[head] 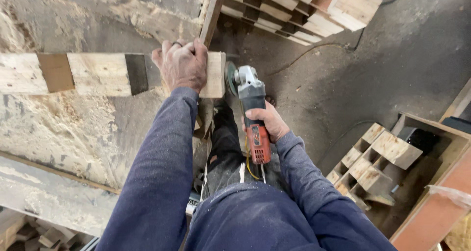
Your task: The person uses an angle grinder to sand the edges and faces of small wooden blocks placed on a workbench. They reposition the blocks several times to access different sides and then stack the finished pieces.
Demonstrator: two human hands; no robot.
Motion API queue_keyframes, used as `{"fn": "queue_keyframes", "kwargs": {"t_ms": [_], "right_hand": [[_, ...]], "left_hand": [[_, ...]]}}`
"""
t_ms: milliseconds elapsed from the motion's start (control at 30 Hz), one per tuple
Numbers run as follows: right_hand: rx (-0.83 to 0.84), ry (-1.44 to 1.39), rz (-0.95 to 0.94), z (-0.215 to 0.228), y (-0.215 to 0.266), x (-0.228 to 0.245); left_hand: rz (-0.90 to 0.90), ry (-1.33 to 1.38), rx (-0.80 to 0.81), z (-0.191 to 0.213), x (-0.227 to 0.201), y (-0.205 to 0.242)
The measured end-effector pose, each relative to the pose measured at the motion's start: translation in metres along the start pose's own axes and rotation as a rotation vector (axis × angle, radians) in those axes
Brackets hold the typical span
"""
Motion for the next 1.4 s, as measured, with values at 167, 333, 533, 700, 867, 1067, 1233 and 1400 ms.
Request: {"fn": "queue_keyframes", "kwargs": {"t_ms": [167, 333, 533, 700, 867, 1067, 1233, 1400], "right_hand": [[0.005, 0.02, -0.044, 0.002, -0.001, 0.005], [0.014, -0.043, -0.003, -0.005, -0.009, 0.008], [0.016, -0.07, -0.073, -0.003, -0.003, 0.005], [-0.055, -0.089, -0.072, 0.004, -0.016, 0.012], [0.034, -0.042, -0.036, -0.004, -0.005, 0.009], [0.03, -0.034, -0.02, -0.007, -0.002, 0.013], [-0.03, -0.083, -0.049, -0.006, -0.007, 0.008], [-0.056, -0.001, -0.049, -0.009, 0.014, 0.009]], "left_hand": [[0.052, 0.036, 0.065, -0.002, 0.004, 0.002], [0.069, 0.028, 0.093, -0.004, 0.007, 0.002], [0.043, 0.042, 0.076, -0.002, 0.003, 0.002], [0.119, 0.052, 0.149, -0.009, 0.009, 0.001], [0.059, 0.039, 0.072, -0.004, 0.006, 0.002], [0.07, 0.023, 0.099, -0.007, 0.006, -0.001], [0.093, 0.033, 0.137, -0.009, 0.008, 0.002], [0.054, 0.05, 0.06, -0.003, 0.005, 0.001]]}}
Point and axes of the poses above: each hand's wrist, its own y-axis away from the middle knuckle, its own z-axis out of the back of the hand, x = y × z, the point moved 6 cm from there along -y, towards the middle knuckle, and after that the axes turned 2 degrees about -x, right-handed, at the moved point
